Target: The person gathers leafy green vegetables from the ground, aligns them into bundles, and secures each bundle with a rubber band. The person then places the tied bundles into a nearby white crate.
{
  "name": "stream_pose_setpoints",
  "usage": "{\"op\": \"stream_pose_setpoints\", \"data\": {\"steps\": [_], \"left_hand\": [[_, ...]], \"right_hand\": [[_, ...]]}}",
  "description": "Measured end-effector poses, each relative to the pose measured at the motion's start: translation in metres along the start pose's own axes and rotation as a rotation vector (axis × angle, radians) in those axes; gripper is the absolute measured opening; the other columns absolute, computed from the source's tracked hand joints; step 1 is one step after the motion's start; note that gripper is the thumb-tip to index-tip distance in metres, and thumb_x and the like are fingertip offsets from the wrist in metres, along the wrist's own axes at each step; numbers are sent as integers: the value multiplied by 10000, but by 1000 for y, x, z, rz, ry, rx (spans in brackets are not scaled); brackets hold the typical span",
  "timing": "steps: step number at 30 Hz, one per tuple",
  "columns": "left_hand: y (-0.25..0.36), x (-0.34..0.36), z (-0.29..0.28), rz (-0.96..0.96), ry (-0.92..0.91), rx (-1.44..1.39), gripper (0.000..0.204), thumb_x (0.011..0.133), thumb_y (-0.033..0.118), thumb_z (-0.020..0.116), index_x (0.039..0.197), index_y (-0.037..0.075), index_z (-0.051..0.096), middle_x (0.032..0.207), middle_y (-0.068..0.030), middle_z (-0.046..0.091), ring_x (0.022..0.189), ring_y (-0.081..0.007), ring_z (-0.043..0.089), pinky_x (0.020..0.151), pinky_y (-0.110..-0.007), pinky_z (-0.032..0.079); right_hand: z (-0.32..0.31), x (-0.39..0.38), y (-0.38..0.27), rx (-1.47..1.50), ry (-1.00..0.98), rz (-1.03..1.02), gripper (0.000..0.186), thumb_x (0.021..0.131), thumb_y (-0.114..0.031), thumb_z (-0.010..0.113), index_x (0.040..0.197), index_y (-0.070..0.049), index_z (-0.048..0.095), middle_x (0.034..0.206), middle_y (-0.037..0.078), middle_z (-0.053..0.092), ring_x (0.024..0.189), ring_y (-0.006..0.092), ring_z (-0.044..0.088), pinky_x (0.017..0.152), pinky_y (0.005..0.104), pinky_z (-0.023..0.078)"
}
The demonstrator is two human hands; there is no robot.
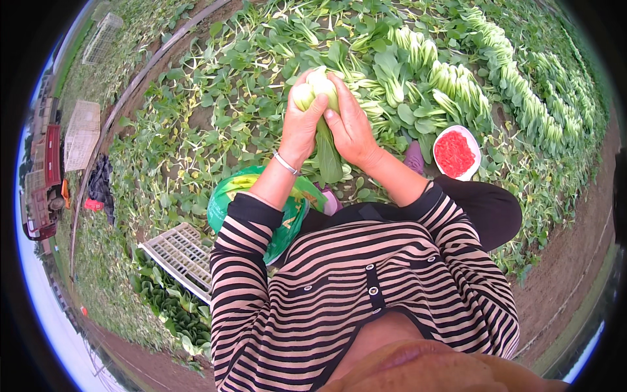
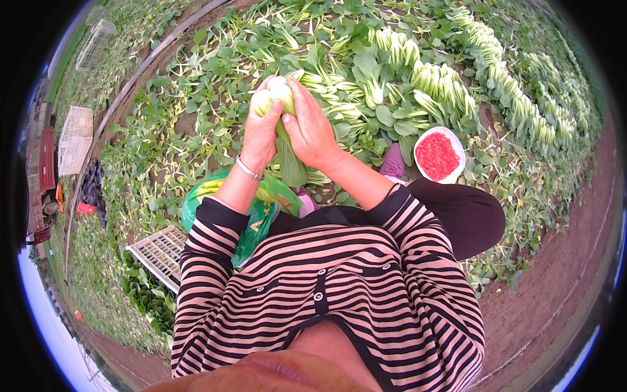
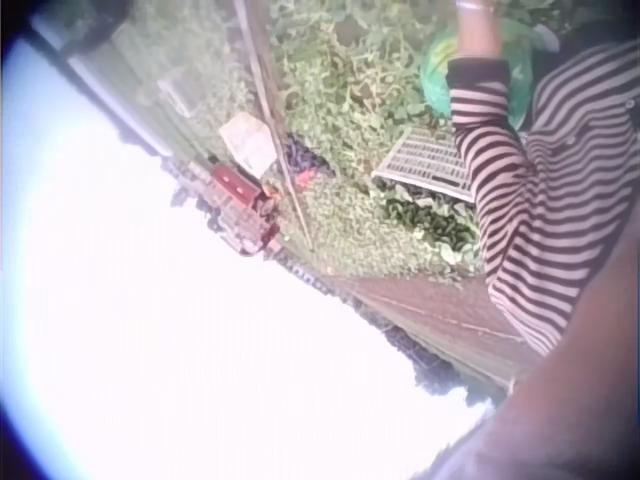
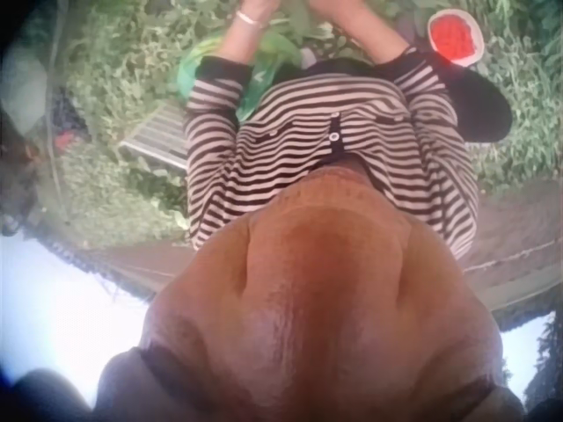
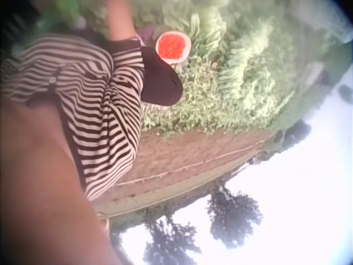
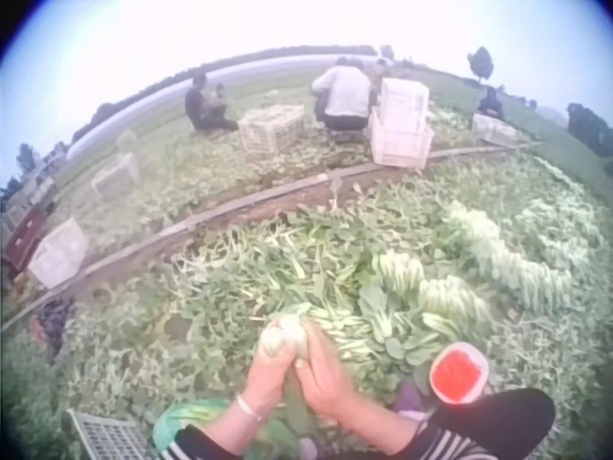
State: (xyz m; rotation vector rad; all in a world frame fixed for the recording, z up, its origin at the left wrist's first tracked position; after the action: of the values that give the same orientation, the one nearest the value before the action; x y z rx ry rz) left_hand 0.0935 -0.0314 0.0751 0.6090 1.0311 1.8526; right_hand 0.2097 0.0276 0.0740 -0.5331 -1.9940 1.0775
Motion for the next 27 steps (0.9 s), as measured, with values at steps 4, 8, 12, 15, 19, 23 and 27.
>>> {"op": "stream_pose_setpoints", "data": {"steps": [4, 8, 12, 15, 19, 23, 27], "left_hand": [[7, -6, 5, -18, 8, 85, 792, 819, 184, 831, 1457, 31, 386, 1314, -48, 549, 1187, -173, 545, 1051, -309, 431], [13, 5, -7, -114, -27, 162, 786, 777, 34, 826, 1439, 26, 402, 1253, -35, 558, 1123, -137, 566, 972, -288, 479], [22, 12, -14, -171, -13, 227, 772, 746, 45, 838, 1408, 32, 440, 1198, -17, 589, 1072, -131, 584, 957, -285, 482], [27, 4, -7, -278, -43, 186, 798, 724, 53, 853, 1406, 28, 439, 1208, -27, 585, 1073, -135, 584, 958, -291, 484], [13, -8, 3, -346, -138, 186, 857, 682, 47, 885, 1414, 41, 439, 1227, -42, 568, 1090, -129, 571, 953, -288, 486], [11, -21, 25, -438, -283, 249, 869, 662, 50, 902, 1407, 51, 455, 1251, -40, 569, 1137, -137, 556, 1001, -302, 465], [2, -41, 35, -462, -406, 320, 847, 671, 94, 902, 1400, 60, 473, 1311, -61, 561, 1216, -164, 530, 1061, -331, 422]], "right_hand": [[6, -4, -3, -31, 5, -23, 628, 947, -122, 541, 1493, 45, 278, 1459, 277, 418, 1365, 434, 416, 1143, 458, 324], [5, -3, 3, -31, -48, -63, 645, 964, -187, 556, 1501, 45, 283, 1491, 258, 395, 1390, 407, 396, 1155, 452, 311], [-13, 7, 26, 522, -142, 191, 614, 1013, -269, 558, 1510, 10, 329, 1480, 174, 460, 1344, 272, 479, 1130, 395, 360], [-26, 18, 96, 552, 95, 516, 486, 1010, -252, 576, 1396, 28, 481, 1359, 136, 577, 1241, 234, 563, 1071, 355, 415], [-64, -6, 265, 69, 402, 821, 459, 960, -251, 624, 1316, 32, 564, 1264, 152, 643, 1180, 230, 602, 1027, 328, 444], [-90, -28, 333, -575, 283, 947, 726, 813, -443, 719, 1326, 45, 557, 1293, 269, 604, 1206, 388, 583, 1050, 420, 425], [-94, -27, 345, -712, -89, 1009, 652, 787, -450, 734, 1255, -7, 637, 1161, 244, 676, 1086, 373, 649, 958, 431, 490]]}}
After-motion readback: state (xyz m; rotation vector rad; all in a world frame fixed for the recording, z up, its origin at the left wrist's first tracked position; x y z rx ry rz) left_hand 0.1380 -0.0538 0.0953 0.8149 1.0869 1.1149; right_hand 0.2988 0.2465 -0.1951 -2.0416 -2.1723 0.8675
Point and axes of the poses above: each hand's wrist, its own x-axis towards the middle knuckle, its own z-axis out of the palm, y = z × x, the point moved 1 cm from there along x, towards the middle knuckle
